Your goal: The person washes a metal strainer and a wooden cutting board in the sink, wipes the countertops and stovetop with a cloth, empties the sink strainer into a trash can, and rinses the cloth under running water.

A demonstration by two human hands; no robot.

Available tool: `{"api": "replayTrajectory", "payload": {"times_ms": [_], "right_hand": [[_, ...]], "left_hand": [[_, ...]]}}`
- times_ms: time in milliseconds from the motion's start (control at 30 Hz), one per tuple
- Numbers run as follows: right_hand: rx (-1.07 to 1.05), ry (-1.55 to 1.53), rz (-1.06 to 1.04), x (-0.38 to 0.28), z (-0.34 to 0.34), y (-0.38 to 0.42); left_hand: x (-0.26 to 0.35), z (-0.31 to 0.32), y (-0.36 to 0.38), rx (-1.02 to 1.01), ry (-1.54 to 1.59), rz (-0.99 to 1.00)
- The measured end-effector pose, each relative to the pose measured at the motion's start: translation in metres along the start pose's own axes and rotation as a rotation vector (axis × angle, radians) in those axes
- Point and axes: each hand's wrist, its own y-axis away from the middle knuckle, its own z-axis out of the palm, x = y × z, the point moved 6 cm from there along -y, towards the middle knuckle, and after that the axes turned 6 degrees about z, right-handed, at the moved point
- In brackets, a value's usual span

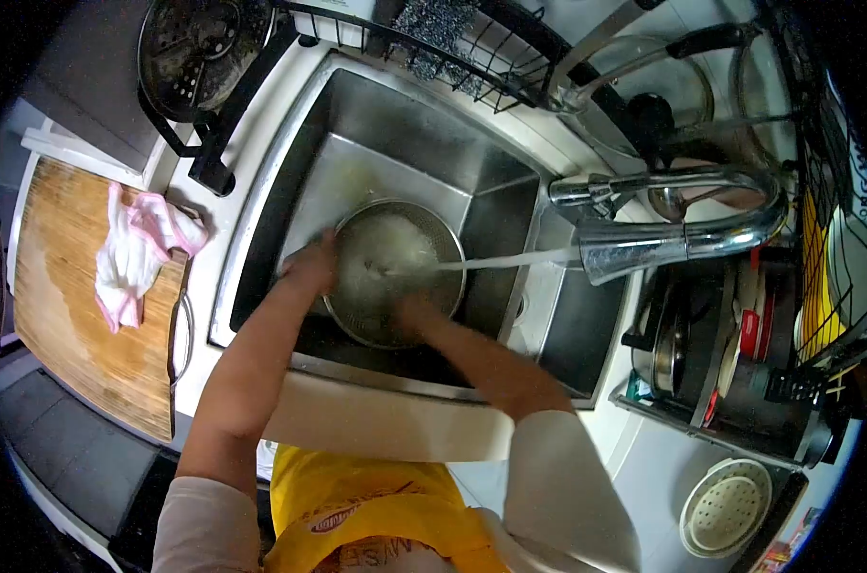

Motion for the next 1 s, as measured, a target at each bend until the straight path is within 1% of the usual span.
{"api": "replayTrajectory", "payload": {"times_ms": [33, 67, 133, 167, 200, 233, 267, 300, 367, 433, 467, 533, 600, 633, 667, 700, 733, 767, 800, 833, 867, 900, 933, 967, 1000], "right_hand": [[0.105, -0.109, -0.13, -0.02, 0.001, -0.015], [0.314, -0.172, -0.126, -0.028, 0.01, -0.057], [0.585, -0.055, -0.141, -0.022, -0.018, -0.088], [0.647, 0.116, -0.153, -0.017, -0.058, -0.075], [0.502, 0.024, 0.02, 0.001, -0.079, -0.066], [0.357, -0.067, 0.194, 0.024, -0.086, -0.057], [0.593, -0.056, 0.103, 0.05, -0.071, -0.047], [0.83, -0.041, 0.013, 0.069, -0.041, -0.04], [0.46, -0.176, 0.17, 0.081, 0.019, -0.05], [0.516, 0.041, -0.192, 0.03, 0.05, -0.059], [0.503, -0.176, -0.104, 0.004, 0.03, -0.06], [0.713, -0.105, -0.105, -0.012, -0.012, -0.077], [0.813, 0.037, -0.024, 0.003, -0.048, -0.091], [0.684, -0.103, 0.144, 0.022, -0.075, -0.068], [0.539, 0.028, 0.155, 0.023, -0.09, -0.033], [0.429, -0.042, 0.248, 0.055, -0.064, -0.042], [0.318, -0.041, 0.295, 0.074, -0.031, -0.043], [0.198, -0.043, 0.286, 0.075, 0.002, -0.037], [0.108, -0.061, 0.207, 0.068, 0.027, -0.035], [0.066, -0.112, 0.073, 0.049, 0.046, -0.043], [0.063, -0.248, -0.045, 0.027, 0.055, -0.057], [0.079, -0.555, -0.122, 0.006, 0.053, -0.078], [0.086, -0.942, -0.17, -0.011, 0.043, -0.099], [0.018, -1.272, -0.154, -0.022, 0.023, -0.095], [-0.038, -1.603, -0.13, -0.034, 0.001, -0.09]], "left_hand": [[-0.003, 0.003, -0.003, -0.02, -0.047, -0.026], [-0.004, 0.001, -0.003, -0.018, -0.039, -0.031], [-0.005, 0.0, 0.0, -0.028, 0.024, -0.009], [-0.006, 0.002, 0.001, -0.034, 0.024, -0.017], [-0.005, 0.002, 0.002, -0.027, 0.014, -0.002], [-0.005, 0.0, 0.004, -0.018, 0.0, 0.016], [-0.004, -0.001, 0.007, -0.018, -0.007, 0.017], [-0.002, -0.003, 0.01, -0.02, 0.046, 0.006], [-0.001, -0.002, 0.007, -0.02, 0.101, 0.0], [-0.004, 0.007, -0.005, 0.038, 0.106, 0.024], [-0.004, 0.01, -0.006, 0.032, 0.108, 0.02], [-0.008, 0.01, -0.009, 0.097, 0.091, 0.022], [-0.007, 0.008, -0.005, 0.057, 0.078, 0.015], [-0.006, 0.007, -0.005, 0.026, 0.062, 0.031], [-0.008, 0.009, -0.006, 0.014, 0.051, 0.031], [-0.008, 0.011, -0.007, 0.018, 0.067, 0.053], [-0.009, 0.012, -0.008, 0.026, 0.084, 0.074], [-0.01, 0.013, -0.009, 0.019, 0.075, 0.078], [-0.009, 0.014, -0.01, 0.025, 0.065, 0.099], [-0.01, 0.013, -0.011, 0.037, 0.061, 0.115], [-0.022, 0.029, -0.027, 0.04, 0.067, 0.11], [-0.033, 0.052, -0.053, 0.109, 0.065, 0.248], [-0.035, 0.049, -0.056, 0.147, 0.065, 0.311], [-0.037, 0.045, -0.058, 0.184, 0.062, 0.374], [-0.034, 0.028, -0.041, 0.035, 0.354, 0.292]]}}
